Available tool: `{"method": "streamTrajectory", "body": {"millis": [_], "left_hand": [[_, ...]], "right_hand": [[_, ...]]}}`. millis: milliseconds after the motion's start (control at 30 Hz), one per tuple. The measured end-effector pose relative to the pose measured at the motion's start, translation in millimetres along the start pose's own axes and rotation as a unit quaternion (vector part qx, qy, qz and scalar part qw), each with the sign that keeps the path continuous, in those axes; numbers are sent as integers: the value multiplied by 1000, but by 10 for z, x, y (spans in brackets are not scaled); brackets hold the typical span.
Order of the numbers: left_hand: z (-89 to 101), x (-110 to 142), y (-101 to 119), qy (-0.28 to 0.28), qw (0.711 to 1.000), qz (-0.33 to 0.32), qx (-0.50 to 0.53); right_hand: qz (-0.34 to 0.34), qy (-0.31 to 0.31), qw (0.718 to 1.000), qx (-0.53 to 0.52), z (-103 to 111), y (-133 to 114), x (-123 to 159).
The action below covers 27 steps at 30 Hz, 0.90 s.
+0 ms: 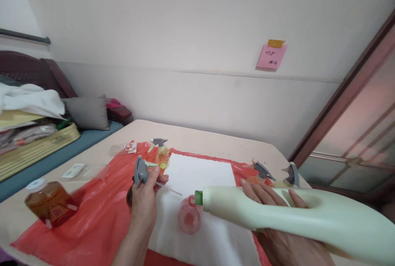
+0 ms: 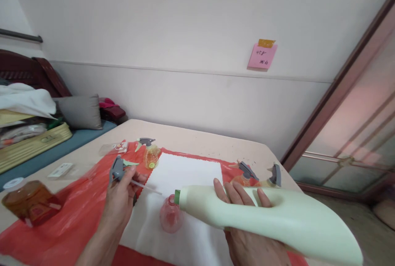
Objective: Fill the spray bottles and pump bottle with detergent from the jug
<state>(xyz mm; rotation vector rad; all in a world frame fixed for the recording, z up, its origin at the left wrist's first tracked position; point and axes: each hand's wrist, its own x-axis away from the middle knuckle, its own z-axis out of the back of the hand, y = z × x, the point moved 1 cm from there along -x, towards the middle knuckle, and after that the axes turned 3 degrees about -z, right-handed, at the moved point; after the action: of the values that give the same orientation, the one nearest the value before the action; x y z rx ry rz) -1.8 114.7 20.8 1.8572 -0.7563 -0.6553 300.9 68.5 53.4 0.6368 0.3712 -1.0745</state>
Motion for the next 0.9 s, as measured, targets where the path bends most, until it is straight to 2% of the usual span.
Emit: {"method": "streamTrajectory", "body": {"millis": [133, 433, 567, 767, 900], "left_hand": [[-3, -3, -3, -2, 1000, 26, 2], [-3, -7, -4, 0, 1000, 28, 8], [-5, -4, 0, 0, 1000, 29, 8], [3, -15, -15, 0, 1000, 24, 10], [6, -20, -20, -3, 1000, 22, 9]], "right_hand": [[9, 1, 1000, 6, 20, -11, 11], [16, 4, 1000, 4, 4, 4, 9], [-3, 10, 1000, -6, -5, -8, 16], [3, -32, 999, 4, 22, -8, 18], [6, -26, 1000, 13, 14, 11, 37]]}}
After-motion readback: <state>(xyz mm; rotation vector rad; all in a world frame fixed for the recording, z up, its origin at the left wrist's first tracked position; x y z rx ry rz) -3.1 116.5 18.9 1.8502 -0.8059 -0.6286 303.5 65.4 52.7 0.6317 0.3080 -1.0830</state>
